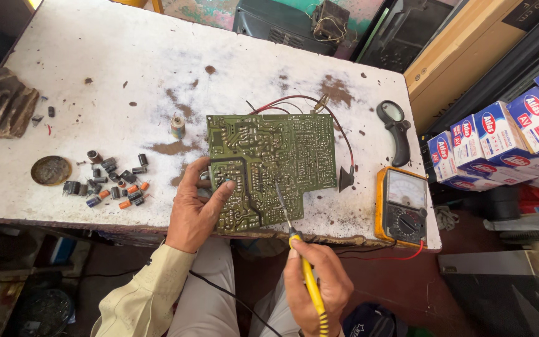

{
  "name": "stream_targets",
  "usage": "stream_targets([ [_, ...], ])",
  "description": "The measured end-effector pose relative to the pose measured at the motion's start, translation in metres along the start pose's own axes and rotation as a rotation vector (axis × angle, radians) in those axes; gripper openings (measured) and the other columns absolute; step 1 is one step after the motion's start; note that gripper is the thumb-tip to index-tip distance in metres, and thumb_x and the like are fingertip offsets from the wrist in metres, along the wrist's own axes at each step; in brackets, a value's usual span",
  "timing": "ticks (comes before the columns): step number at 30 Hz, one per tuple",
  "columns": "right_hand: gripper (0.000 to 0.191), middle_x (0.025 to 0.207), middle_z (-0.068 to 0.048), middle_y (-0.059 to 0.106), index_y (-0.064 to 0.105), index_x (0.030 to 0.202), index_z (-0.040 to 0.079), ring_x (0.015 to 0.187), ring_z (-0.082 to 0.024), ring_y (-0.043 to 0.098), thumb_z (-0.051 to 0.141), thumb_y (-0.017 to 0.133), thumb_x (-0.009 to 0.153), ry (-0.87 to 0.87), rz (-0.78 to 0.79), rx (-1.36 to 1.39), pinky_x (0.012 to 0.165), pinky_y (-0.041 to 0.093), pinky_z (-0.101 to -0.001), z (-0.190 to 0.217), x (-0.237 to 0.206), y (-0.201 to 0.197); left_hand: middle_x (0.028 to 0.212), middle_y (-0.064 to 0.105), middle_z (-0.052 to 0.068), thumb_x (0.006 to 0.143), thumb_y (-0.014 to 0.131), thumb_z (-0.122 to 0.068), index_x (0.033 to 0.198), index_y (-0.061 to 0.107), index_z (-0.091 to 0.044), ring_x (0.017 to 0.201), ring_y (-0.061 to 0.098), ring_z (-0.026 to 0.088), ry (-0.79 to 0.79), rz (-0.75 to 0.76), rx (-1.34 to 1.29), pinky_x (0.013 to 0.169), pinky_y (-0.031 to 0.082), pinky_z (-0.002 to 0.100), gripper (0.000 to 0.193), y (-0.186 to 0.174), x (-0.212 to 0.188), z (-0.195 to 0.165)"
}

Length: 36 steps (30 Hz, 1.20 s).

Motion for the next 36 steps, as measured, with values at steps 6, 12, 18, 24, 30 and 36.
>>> stream_targets([
  [6,0.025,0.083,-0.009,0.062,0.071,0.100,0.003,0.073,-0.025,0.064,-0.002,0.077,0.077,-0.188,0.108,-0.211,0.064,0.054,-0.0368,0.025,0.001,0.016,0.101,0.068,0.009,0.092,0.074,-0.022,0.141,0.050,-0.008,0.080,0.066,0.010,-0.003,-0.009,0.023,0.062,0.056,0.025,0.058,0.001,0.000,0.000],
  [12,0.020,0.077,-0.012,0.056,0.069,0.094,0.003,0.071,-0.031,0.059,-0.002,0.076,0.076,-0.135,0.120,-0.466,0.060,0.048,-0.0438,0.034,0.019,0.018,0.100,0.067,0.010,0.090,0.075,-0.023,0.141,0.050,-0.008,0.077,0.066,0.010,-0.012,-0.012,-0.002,0.059,0.055,0.026,0.058,0.000,-0.001,-0.001],
  [18,0.016,0.081,-0.012,0.061,0.067,0.101,0.000,0.069,-0.025,0.063,-0.002,0.072,0.086,-0.062,0.034,-0.287,0.062,0.052,-0.0360,0.023,0.018,-0.011,0.103,0.065,0.011,0.091,0.075,-0.025,0.141,0.051,-0.007,0.076,0.066,0.011,0.022,-0.027,0.055,0.060,0.056,0.026,0.058,-0.003,-0.001,0.001],
  [24,0.014,0.083,-0.011,0.066,0.068,0.102,0.000,0.066,-0.019,0.067,0.000,0.071,0.088,-0.032,0.105,-0.089,0.059,0.054,-0.0302,0.023,0.000,0.001,0.105,0.064,0.011,0.091,0.076,-0.025,0.141,0.051,-0.007,0.077,0.065,0.010,0.055,-0.038,0.063,0.060,0.057,0.026,0.058,-0.003,-0.002,0.002],
  [30,0.017,0.083,-0.011,0.067,0.069,0.104,0.000,0.066,-0.020,0.066,-0.001,0.071,0.087,-0.033,0.123,-0.083,0.059,0.054,-0.0312,0.024,0.001,0.007,0.103,0.065,0.010,0.089,0.076,-0.025,0.141,0.051,-0.009,0.075,0.066,0.009,0.010,-0.023,0.036,0.060,0.056,0.025,0.059,-0.003,-0.001,0.003],
  [36,0.018,0.083,-0.011,0.067,0.069,0.104,0.001,0.066,-0.021,0.066,-0.001,0.073,0.086,-0.017,0.127,-0.093,0.060,0.055,-0.0322,0.025,0.003,0.011,0.103,0.065,0.009,0.090,0.077,-0.025,0.140,0.053,-0.008,0.073,0.064,0.009,0.048,-0.041,0.078,0.060,0.055,0.024,0.058,-0.003,-0.002,0.002],
])
Point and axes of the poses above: each hand's wrist, its own x-axis towards the middle knuckle, its own y-axis out of the palm, z = x × y, the point moved 2 cm from there along x, towards the middle knuckle
